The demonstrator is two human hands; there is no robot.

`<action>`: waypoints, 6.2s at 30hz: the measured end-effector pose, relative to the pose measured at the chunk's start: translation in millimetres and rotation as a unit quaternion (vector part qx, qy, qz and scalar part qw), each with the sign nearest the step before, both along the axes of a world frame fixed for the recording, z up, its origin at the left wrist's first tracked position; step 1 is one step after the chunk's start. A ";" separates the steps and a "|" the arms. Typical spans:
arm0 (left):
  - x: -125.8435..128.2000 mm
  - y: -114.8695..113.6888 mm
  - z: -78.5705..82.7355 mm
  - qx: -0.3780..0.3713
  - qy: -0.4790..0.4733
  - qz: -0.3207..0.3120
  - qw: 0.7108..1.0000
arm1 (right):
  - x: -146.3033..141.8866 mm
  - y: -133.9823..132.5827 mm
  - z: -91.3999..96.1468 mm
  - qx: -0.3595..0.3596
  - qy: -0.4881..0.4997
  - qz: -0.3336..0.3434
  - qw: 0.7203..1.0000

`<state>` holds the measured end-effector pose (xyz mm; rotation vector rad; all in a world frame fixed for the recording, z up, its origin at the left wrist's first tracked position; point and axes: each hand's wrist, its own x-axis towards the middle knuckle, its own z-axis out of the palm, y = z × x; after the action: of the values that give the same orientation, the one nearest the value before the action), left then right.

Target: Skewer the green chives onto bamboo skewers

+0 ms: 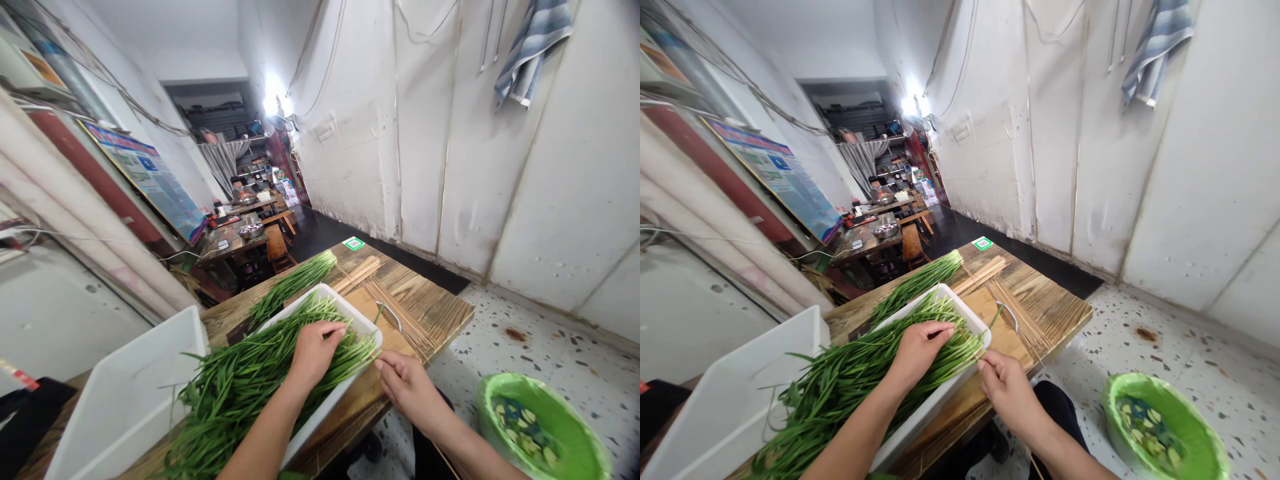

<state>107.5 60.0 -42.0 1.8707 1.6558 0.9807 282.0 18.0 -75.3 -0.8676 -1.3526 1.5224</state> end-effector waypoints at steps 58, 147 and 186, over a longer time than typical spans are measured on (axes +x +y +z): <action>-6.8 3.6 10.5 -0.021 0.029 -0.004 0.999 | -5.1 5.6 -10.6 0.029 -0.016 -0.019 0.999; -19.0 5.4 3.9 -0.004 0.351 0.106 0.930 | -8.9 4.2 -19.9 -0.002 0.043 -0.003 0.999; -5.5 -1.6 7.3 0.002 0.024 0.021 0.999 | -6.3 9.8 -6.7 0.020 -0.008 0.002 1.000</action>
<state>102.0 58.4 -34.7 1.8824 1.7299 0.9630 275.7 27.8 -82.0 -0.8550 -1.3931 1.4902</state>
